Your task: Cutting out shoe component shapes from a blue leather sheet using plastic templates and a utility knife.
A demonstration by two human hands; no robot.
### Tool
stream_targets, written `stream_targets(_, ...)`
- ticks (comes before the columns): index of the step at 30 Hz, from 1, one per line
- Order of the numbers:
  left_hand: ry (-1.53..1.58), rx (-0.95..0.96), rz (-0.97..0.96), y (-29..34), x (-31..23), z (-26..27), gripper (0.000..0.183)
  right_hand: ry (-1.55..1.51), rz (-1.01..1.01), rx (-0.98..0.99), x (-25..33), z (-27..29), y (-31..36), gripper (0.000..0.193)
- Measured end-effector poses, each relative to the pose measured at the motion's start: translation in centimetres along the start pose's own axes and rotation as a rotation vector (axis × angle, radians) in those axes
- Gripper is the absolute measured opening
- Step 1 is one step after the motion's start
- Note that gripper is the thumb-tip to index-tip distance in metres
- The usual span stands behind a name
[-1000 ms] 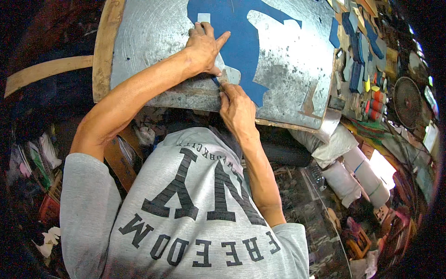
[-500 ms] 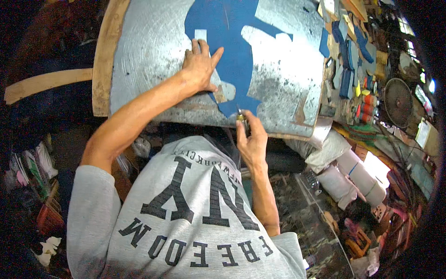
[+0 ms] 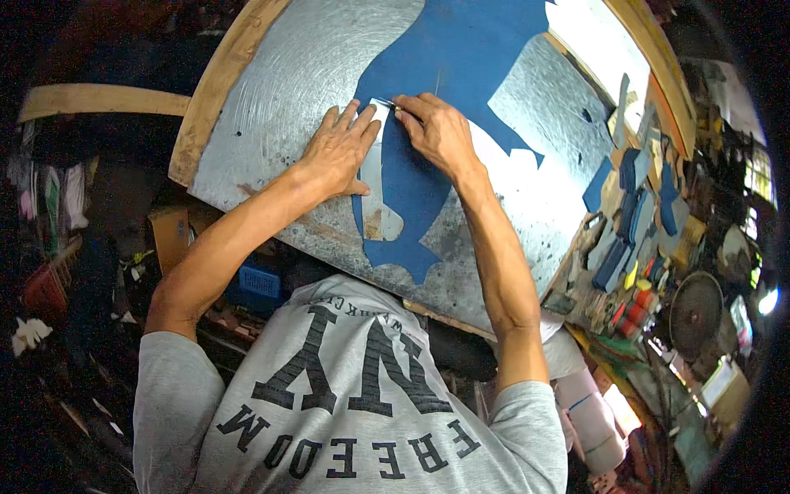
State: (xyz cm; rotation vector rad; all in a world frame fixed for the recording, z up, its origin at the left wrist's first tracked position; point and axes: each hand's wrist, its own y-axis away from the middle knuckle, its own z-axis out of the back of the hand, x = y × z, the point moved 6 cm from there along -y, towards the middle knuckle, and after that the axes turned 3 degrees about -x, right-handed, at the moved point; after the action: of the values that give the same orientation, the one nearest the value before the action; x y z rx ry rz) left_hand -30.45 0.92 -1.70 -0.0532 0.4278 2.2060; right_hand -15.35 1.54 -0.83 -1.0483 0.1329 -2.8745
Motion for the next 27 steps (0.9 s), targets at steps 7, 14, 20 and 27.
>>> stream_targets(7, -0.018, -0.005, -0.012, -0.4, -0.2, 0.2, 0.109, 0.002, 0.105, 0.081, -0.1, -0.4, -1.8, 0.022)
stream_targets(14, -0.035, -0.004, -0.005, -0.6, -0.2, -0.1, 0.109, 0.025, 0.094, 0.097, -0.1, -0.6, -2.0, 0.022)
stream_targets(20, -0.027, 0.024, 0.004, -0.6, 0.0, -0.1, 0.11, 0.13, 0.128, 0.169, 0.4, -0.9, -2.1, 0.022)
stream_targets(27, -0.042, 0.051, 0.015, -0.6, 0.0, 0.4, 0.109, 0.144, 0.125, 0.182, 0.4, -0.3, -1.9, 0.023)
